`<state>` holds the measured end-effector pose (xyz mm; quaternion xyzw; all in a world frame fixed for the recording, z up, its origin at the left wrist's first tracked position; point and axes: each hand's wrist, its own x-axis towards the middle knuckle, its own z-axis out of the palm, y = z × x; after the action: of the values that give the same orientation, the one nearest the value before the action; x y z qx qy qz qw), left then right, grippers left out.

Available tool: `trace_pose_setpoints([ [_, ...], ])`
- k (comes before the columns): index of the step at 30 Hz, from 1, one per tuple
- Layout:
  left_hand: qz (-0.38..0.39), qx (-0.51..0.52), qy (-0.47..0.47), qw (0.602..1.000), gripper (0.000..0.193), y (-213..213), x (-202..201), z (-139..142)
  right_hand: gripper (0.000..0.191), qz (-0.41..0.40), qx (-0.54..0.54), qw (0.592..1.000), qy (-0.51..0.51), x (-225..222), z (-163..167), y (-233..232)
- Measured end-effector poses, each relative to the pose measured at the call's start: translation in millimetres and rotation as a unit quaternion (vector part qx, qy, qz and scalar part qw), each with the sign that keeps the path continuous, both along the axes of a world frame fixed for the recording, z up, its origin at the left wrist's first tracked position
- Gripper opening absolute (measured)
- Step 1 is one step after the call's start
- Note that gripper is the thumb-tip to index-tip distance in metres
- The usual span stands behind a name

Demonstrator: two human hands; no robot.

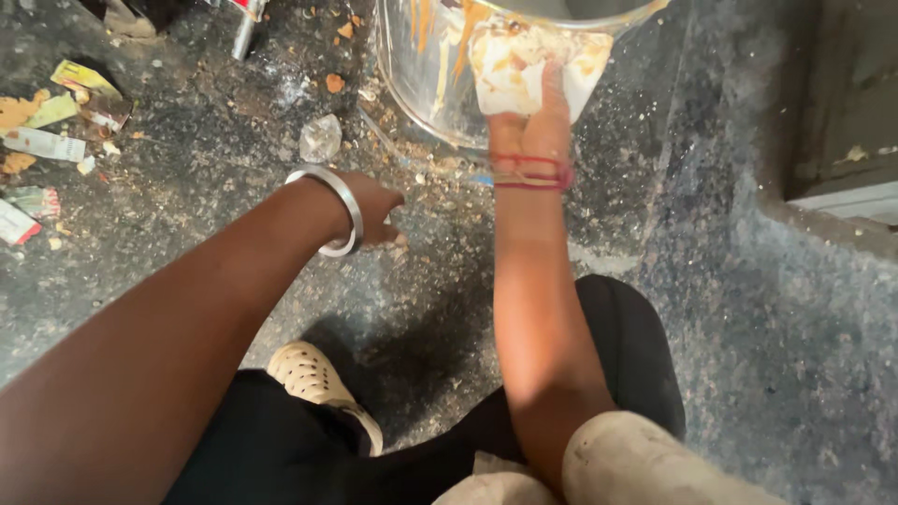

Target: The person scrubs the exterior and interior of a large metal container using a sponge, then rinses the sponge in a bucket of water. The person handles the sponge and container directly without additional tools.

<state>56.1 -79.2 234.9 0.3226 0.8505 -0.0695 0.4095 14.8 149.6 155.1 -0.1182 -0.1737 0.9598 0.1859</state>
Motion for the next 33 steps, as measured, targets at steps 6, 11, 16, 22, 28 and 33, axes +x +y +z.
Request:
trace_pose_setpoints([
  [6,-0.009,0.028,0.025,0.999,0.063,10,-1,8,0.046,0.006,-0.035,0.998,-0.050,15,-40,-28],
  [11,-0.022,0.024,0.038,0.999,0.060,17,1,12,0.047,0.020,-0.004,0.995,-0.095,15,-41,-32],
  [16,-0.006,0.021,0.023,0.999,0.063,11,-1,11,0.047,0.021,0.069,0.994,-0.083,0,-8,-33],
  [22,0.006,0.023,0.021,0.999,0.063,2,-3,14,0.044,-0.042,0.072,0.994,-0.074,6,-17,-44],
  [28,0.003,0.005,0.019,1.000,0.064,6,-2,13,0.042,-0.052,-0.010,0.992,-0.116,20,-45,-41],
  [33,0.006,0.021,0.024,0.999,0.065,6,-2,15,0.046,-0.009,0.110,0.979,-0.174,7,-16,-31],
])
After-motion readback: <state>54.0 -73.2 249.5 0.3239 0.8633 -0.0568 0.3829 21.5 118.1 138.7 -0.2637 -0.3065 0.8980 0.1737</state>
